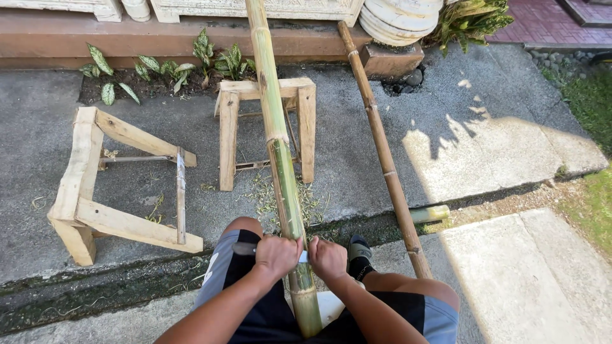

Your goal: Shaving the outer green layer of a bamboo pole using a knife to prepare the material.

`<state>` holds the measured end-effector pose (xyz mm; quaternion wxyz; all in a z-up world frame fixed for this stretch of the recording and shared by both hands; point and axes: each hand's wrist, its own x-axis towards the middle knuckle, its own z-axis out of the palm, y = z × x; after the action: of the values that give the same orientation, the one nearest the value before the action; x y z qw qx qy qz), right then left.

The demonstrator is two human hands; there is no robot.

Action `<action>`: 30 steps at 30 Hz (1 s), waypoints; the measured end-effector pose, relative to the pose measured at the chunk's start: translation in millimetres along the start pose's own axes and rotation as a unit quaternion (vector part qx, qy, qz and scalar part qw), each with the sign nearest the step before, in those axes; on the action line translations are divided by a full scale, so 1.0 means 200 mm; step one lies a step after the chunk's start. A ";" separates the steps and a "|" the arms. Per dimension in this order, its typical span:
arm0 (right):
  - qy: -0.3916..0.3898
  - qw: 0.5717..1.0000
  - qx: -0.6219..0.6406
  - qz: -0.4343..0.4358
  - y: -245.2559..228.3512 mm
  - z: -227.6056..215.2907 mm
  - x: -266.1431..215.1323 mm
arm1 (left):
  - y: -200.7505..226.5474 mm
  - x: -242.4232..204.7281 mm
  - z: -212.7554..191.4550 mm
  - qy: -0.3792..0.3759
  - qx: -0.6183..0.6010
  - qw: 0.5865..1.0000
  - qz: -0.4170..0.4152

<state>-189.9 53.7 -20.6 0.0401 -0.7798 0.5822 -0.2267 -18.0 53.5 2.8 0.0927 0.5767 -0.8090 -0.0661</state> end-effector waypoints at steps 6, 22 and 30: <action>0.024 0.999 0.003 -0.030 -0.03 -0.03 0.10 | -0.05 0.03 0.01 0.058 -0.026 0.997 -0.043; 0.024 0.997 -0.070 -0.008 -0.01 0.36 1.45 | -0.85 1.16 -0.15 -0.052 0.026 0.995 -0.083; 0.087 0.992 -0.070 -0.060 0.04 0.46 1.72 | -1.02 1.39 -0.16 0.006 0.042 0.996 -0.078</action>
<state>-85.0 -285.9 0.2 -0.0789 -0.7915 0.5502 -0.2541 88.4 -276.6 11.4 0.0679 0.6418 -0.7630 -0.0359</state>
